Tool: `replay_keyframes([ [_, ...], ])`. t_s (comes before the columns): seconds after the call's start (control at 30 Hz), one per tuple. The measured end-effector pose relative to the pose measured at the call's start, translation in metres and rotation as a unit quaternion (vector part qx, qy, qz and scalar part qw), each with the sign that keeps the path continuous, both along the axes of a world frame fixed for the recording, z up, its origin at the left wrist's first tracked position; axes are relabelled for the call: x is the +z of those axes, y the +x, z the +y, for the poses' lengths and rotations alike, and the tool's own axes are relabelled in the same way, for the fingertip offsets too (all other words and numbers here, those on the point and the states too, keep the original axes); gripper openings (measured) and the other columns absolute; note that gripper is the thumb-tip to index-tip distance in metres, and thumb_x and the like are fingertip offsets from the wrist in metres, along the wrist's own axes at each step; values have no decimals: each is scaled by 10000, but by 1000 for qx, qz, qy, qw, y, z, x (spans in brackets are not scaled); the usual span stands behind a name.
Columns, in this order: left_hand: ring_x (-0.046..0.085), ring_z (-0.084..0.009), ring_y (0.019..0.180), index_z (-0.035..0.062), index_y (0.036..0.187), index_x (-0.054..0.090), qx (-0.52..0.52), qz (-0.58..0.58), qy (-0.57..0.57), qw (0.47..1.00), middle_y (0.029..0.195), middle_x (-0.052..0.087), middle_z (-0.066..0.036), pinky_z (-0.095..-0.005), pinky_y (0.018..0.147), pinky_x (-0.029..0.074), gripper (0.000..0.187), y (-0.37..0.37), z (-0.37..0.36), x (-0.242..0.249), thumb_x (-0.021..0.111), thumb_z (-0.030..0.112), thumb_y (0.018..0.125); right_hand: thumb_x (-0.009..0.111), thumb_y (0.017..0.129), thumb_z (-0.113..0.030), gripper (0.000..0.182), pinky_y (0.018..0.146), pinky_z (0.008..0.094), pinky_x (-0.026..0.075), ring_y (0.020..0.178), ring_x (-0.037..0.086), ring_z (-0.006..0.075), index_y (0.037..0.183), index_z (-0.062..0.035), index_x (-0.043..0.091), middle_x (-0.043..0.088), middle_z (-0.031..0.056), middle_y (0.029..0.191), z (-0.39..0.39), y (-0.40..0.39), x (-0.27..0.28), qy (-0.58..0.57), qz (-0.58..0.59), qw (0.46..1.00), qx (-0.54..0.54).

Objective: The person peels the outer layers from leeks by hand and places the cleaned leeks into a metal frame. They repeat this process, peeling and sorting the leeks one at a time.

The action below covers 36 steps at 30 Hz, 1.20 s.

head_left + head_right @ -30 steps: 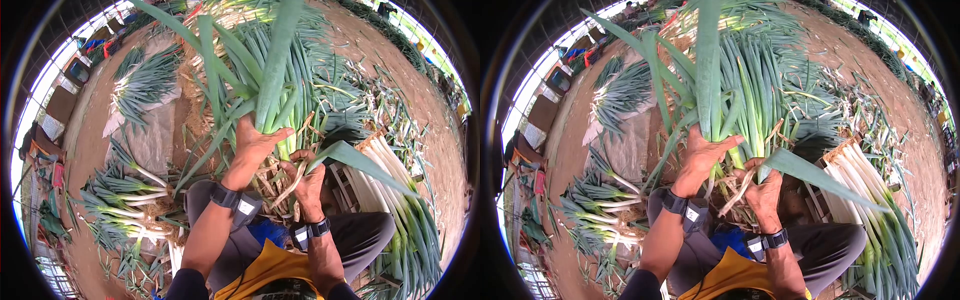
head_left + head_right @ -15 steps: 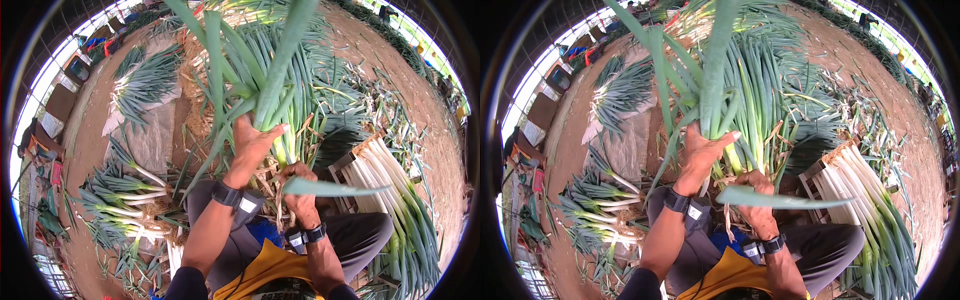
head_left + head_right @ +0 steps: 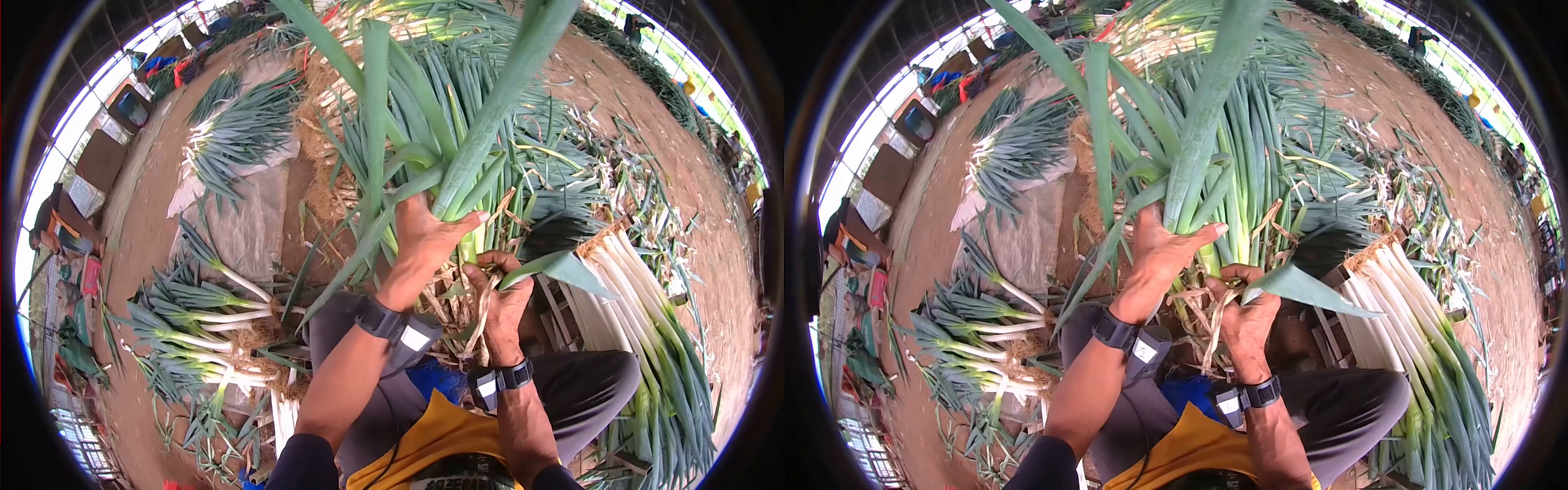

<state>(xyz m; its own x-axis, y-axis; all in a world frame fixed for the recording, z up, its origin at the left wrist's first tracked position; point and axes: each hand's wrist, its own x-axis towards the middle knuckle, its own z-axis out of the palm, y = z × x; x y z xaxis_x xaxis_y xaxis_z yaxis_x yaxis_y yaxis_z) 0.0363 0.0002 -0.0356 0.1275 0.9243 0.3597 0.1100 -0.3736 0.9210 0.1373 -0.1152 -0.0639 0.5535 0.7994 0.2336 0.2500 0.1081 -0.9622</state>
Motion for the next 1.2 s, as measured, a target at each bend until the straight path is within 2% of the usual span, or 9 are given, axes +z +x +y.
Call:
replay_keyframes([
  [0.2, 638, -302, 998, -9, 1154, 618, -13, -41, -6, 999, 1084, 668, -163, -417, 938, 483, 682, 4, -1, -2, 947, 222, 604, 790, 761, 16, 116, 589, 270, 481, 608, 596, 105, 804, 8, 683, 659, 36, 658, 0, 0, 6, -55, 94, 994, 12],
  [0.43, 636, -287, 1019, -19, 1178, 601, -3, -3, 2, 1000, 1108, 664, -169, -401, 949, 481, 664, 1, -6, 0, 925, 169, 630, 687, 765, 43, 92, 576, 303, 481, 642, 596, 130, 801, -2, 616, 624, 39, 714, -10, 2, -16, 73, -208, 974, 59],
  [0.5, 654, -197, 921, -15, 1166, 629, -24, -7, -20, 999, 1053, 703, -124, -345, 849, 521, 597, -1, -6, 3, 909, 135, 661, 663, 788, 40, 112, 590, 318, 490, 678, 611, 134, 800, -17, 568, 570, 25, 687, -15, 3, -13, 93, -298, 946, 83],
  [0.6, 662, -143, 847, -12, 1145, 649, -17, -9, 4, 1000, 1005, 725, -95, -313, 778, 544, 534, -1, -4, 1, 895, 114, 687, 687, 801, 18, 132, 608, 289, 467, 702, 589, 120, 821, -33, 566, 568, 14, 735, -22, 7, -25, 8, 38, 994, 106],
  [0.73, 654, -140, 825, -8, 1109, 659, -1, -5, 30, 1000, 939, 720, -76, -308, 776, 544, 475, -2, 1, 1, 884, 101, 706, 681, 866, -36, 113, 654, 241, 443, 709, 535, 94, 884, -34, 570, 590, 16, 830, -29, 17, -20, 13, 122, 980, 158],
  [1.0, 590, -102, 695, 0, 1021, 675, -13, -51, -54, 997, 858, 682, -39, -286, 593, 463, 366, -14, 1, 19, 865, 72, 716, 734, 823, -79, 325, 660, 250, 430, 721, 487, 87, 1098, -43, 565, 542, 5, 846, -30, 12, -34, 11, 38, 991, 127],
  [1.07, 677, -184, 878, -24, 1103, 640, -27, -68, -92, 993, 991, 717, -117, -331, 792, 542, 476, -14, -2, 24, 862, 44, 687, 757, 792, -70, 400, 662, 252, 425, 734, 478, 87, 1146, -54, 571, 535, 1, 857, -23, 7, -19, 27, -9, 994, 110],
  [1.1, 676, -194, 912, -22, 1129, 630, -29, -74, -82, 993, 1018, 713, -126, -331, 819, 537, 504, -13, -2, 23, 862, 34, 685, 784, 747, -40, 445, 642, 257, 414, 715, 465, 96, 1150, -69, 596, 530, 1, 843, -20, 2, -17, 4, 62, 993, 103],
  [1.2, 673, -199, 923, -20, 1138, 621, -34, -84, -52, 995, 1045, 706, -126, -332, 844, 529, 523, -8, -2, 18, 864, 31, 677, 795, 749, -20, 393, 596, 230, 408, 683, 471, 44, 1094, -64, 613, 533, -13, 826, -6, -2, -15, 7, -70, 994, 84],
])
